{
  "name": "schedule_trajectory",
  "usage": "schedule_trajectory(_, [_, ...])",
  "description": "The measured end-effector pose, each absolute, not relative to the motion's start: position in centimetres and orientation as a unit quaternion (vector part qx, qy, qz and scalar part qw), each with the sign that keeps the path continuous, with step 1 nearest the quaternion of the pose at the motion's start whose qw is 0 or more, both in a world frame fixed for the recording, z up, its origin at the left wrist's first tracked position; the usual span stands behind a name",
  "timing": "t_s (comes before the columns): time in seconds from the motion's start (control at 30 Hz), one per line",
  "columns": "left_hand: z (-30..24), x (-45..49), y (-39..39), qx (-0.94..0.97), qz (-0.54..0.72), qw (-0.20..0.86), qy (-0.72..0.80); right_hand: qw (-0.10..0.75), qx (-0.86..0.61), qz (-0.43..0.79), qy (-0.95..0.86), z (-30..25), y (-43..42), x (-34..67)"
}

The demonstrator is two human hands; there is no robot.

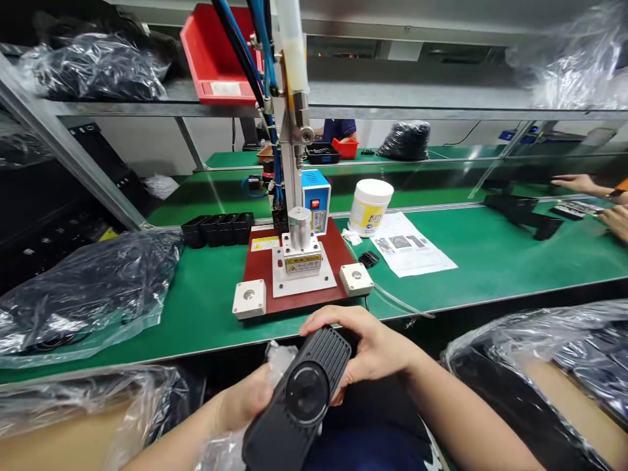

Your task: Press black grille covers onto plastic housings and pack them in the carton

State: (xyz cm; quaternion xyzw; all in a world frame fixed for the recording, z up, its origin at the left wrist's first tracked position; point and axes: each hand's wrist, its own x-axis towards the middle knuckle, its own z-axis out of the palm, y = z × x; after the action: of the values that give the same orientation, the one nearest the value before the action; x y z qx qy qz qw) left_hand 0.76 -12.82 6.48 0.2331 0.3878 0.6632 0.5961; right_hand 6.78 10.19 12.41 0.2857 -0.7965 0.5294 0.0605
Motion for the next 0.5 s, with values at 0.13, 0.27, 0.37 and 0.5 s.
schedule_trajectory(0.13, [8.0, -1.1, -14.6, 0.169, 0.751, 0.43, 0.471, 0.134, 0.17, 0.576, -0.788, 11.0, 11.0, 6.3])
schedule_trajectory(0.27, [9.9, -2.8, -13.3, 0.225, 0.733, 0.243, 0.595, 0.183, 0.097, 0.595, -0.777, 11.0, 11.3, 5.0])
schedule_trajectory(0.37, [11.5, -3.9, -11.0, 0.238, 0.727, 0.13, 0.63, 0.211, 0.091, 0.576, -0.784, 11.8, 11.4, 4.1])
schedule_trajectory(0.5, [14.2, -5.7, -9.0, 0.239, 0.733, 0.094, 0.63, 0.254, 0.107, 0.528, -0.804, 13.7, 12.1, 2.8])
